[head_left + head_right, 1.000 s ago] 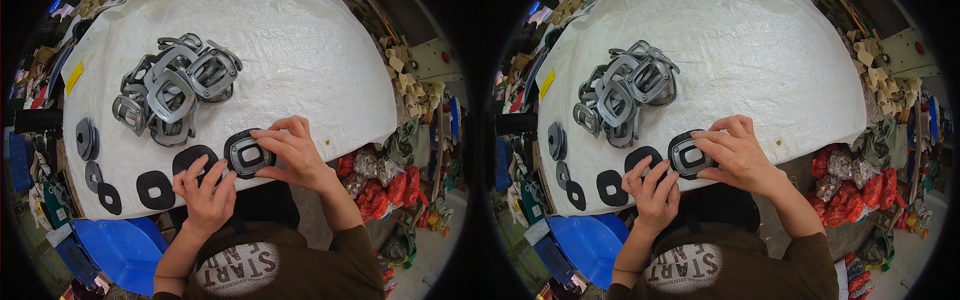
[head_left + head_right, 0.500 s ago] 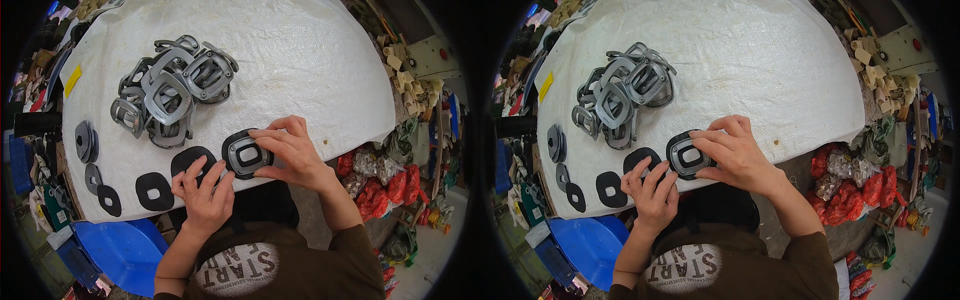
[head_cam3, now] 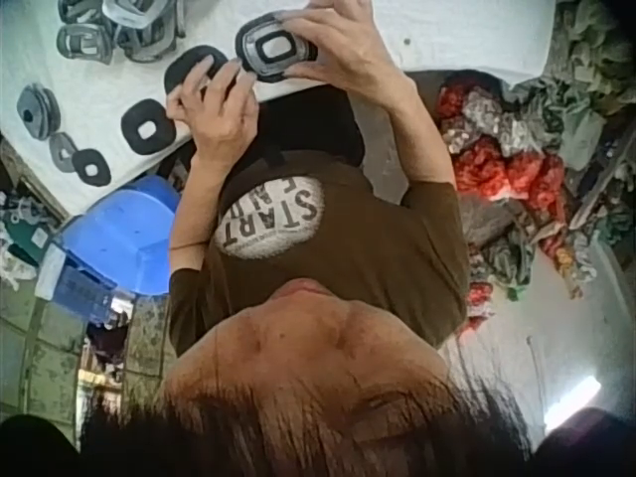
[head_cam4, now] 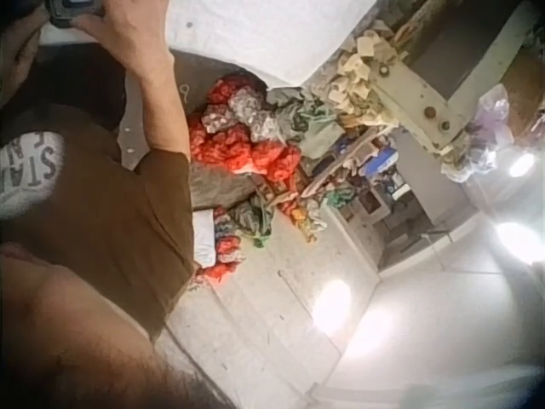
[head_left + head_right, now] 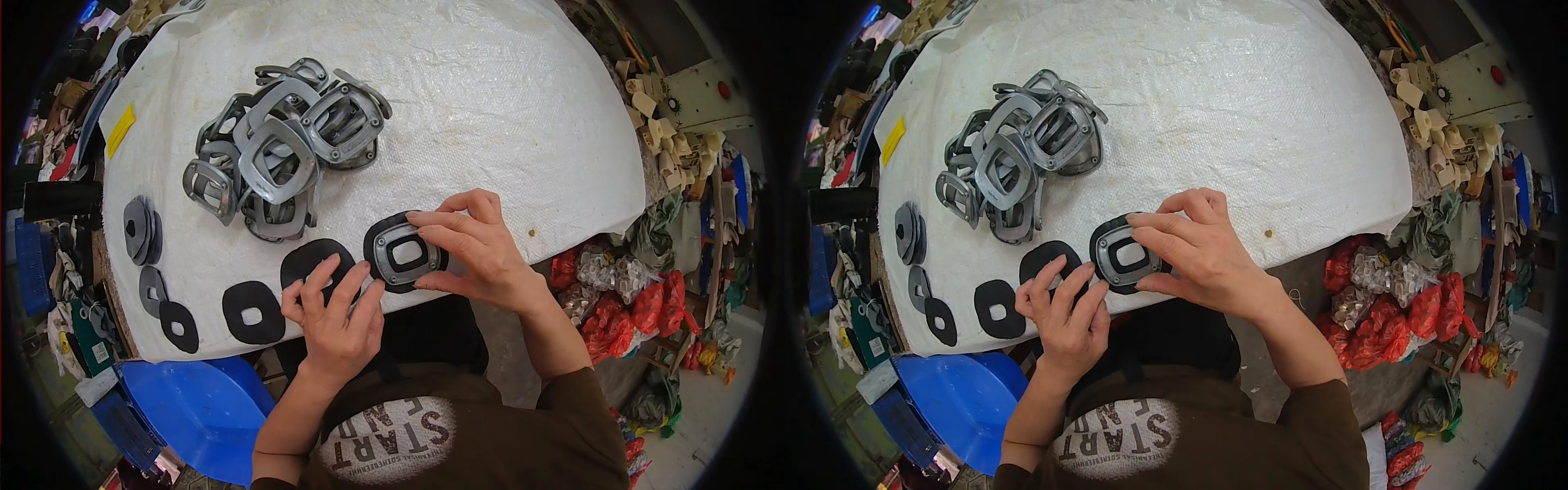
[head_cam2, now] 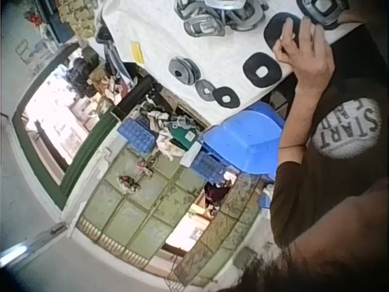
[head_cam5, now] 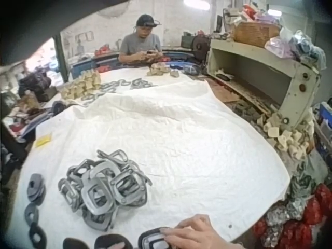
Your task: The recorder organizes metal buckle components and attaches foam or fabric padding to them, trimming the excess with scissors.
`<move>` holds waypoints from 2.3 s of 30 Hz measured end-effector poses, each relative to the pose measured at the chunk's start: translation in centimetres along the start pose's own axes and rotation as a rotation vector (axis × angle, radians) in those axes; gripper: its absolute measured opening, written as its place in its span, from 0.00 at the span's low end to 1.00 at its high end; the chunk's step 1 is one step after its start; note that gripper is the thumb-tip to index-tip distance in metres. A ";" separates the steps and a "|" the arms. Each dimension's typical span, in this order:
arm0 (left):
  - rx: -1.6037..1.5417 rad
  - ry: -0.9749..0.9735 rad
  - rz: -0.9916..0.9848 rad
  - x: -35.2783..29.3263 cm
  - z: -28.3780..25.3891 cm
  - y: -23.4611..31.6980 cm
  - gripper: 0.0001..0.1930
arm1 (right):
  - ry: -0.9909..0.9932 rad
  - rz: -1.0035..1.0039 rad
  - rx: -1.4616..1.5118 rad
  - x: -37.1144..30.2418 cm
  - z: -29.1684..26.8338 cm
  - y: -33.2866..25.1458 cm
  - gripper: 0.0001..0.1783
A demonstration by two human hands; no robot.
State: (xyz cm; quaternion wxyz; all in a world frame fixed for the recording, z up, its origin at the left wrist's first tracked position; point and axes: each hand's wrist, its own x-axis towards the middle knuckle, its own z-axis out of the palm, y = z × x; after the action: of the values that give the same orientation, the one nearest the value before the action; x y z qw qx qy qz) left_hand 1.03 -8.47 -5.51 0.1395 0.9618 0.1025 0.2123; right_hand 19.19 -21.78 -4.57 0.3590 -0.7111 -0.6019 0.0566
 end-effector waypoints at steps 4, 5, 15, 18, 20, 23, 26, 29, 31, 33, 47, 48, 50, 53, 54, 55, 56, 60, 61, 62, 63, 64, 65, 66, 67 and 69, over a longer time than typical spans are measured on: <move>-0.008 -0.005 -0.006 -0.1 0.0 0.0 0.13 | -0.010 0.007 -0.012 0.0 0.1 0.0 0.33; -0.008 -0.005 -0.006 0.0 0.0 0.0 0.13 | -0.013 0.009 -0.021 0.0 0.1 0.0 0.33; -0.010 0.002 -0.005 -0.1 0.1 -0.1 0.12 | -0.026 0.016 -0.037 0.0 0.2 0.0 0.33; -0.012 -0.002 -0.003 -0.1 0.1 -0.1 0.11 | -0.031 0.026 -0.053 0.0 0.2 -0.1 0.33; -0.011 -0.001 -0.001 -0.1 0.0 -0.1 0.11 | -0.052 0.030 -0.078 0.1 0.1 -0.2 0.32; 0.008 0.010 0.016 0.0 -0.1 0.0 0.13 | -0.106 0.048 -0.156 0.7 -0.6 -0.9 0.31; 0.015 0.013 0.014 0.0 -0.3 0.1 0.13 | -0.160 0.078 -0.240 1.2 -1.0 -1.9 0.30; 0.025 0.003 0.004 0.0 -0.5 0.2 0.13 | -0.199 0.106 -0.292 1.7 -1.2 -2.6 0.30; -0.001 0.009 -0.007 -0.2 -0.7 0.2 0.12 | -0.218 0.116 -0.312 1.9 -1.3 -2.8 0.30; -0.041 0.028 -0.008 0.1 -1.4 0.4 0.12 | -0.203 0.108 -0.331 1.8 -1.4 -3.0 0.30; -1.657 -0.006 -0.780 -1.4 -2.8 2.5 0.29 | 0.036 -0.092 -0.273 -0.3 -2.3 -5.2 0.23; -1.760 -0.048 -0.846 -1.1 -2.8 2.4 0.29 | 0.037 -0.099 -0.273 -0.3 -2.1 -5.6 0.23; -1.820 -0.049 -0.899 -0.7 -3.3 2.2 0.24 | 0.058 -0.135 -0.255 -0.4 -1.5 -6.2 0.22; -1.549 -0.136 -0.907 -0.3 -3.7 1.9 0.16 | 0.013 -0.135 -0.248 -1.0 -0.3 -6.4 0.22; -1.519 -0.110 -0.931 -0.4 -3.6 1.7 0.13 | -0.015 -0.125 -0.235 -1.1 0.0 -6.5 0.24; -1.489 -0.085 -0.956 -0.6 -3.6 1.6 0.11 | -0.016 -0.133 -0.230 -1.1 0.1 -6.7 0.24; -1.487 -0.079 -0.958 -0.6 -3.8 1.5 0.11 | -0.037 -0.108 -0.130 -1.0 0.0 -6.9 0.25; -1.383 -0.027 -0.942 -0.5 -4.4 0.9 0.10 | 0.174 0.072 0.325 -2.1 0.9 -7.3 0.29; -1.320 -0.045 -0.932 -0.6 -4.6 0.8 0.10 | 0.268 0.099 0.353 -2.1 1.1 -7.4 0.26; -1.323 -0.048 -0.931 -0.6 -4.7 0.9 0.10 | 0.268 0.101 0.351 -2.3 1.6 -7.6 0.26; -1.341 -0.028 -0.922 -0.6 -4.8 1.0 0.10 | 0.280 0.296 0.668 -2.8 2.4 -7.8 0.26; -1.359 -0.008 -0.913 -0.6 -4.9 1.1 0.10 | 0.288 0.492 0.985 -3.0 2.9 -7.9 0.26; -1.362 -0.013 -0.914 -0.7 -5.0 1.2 0.10 | 0.218 0.628 1.201 -2.4 2.4 -8.4 0.28; -1.356 -0.045 -0.907 -0.8 -5.1 1.3 0.11 | 0.220 0.633 1.199 -2.2 2.4 -8.3 0.28; -1.350 -0.077 -0.899 -0.9 -5.2 1.3 0.11 | 0.167 0.692 1.208 -2.1 2.3 -8.3 0.27; -1.362 -0.092 -0.898 -1.1 -5.2 1.3 0.11 | 0.109 0.751 1.217 -2.0 2.3 -8.3 0.26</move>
State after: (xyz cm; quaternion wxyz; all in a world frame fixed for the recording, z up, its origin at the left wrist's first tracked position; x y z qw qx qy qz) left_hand -2.04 -8.77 -1.00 0.7691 0.5414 0.3207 0.1121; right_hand 10.74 -22.42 -2.17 0.6776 -0.5459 -0.1596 0.4663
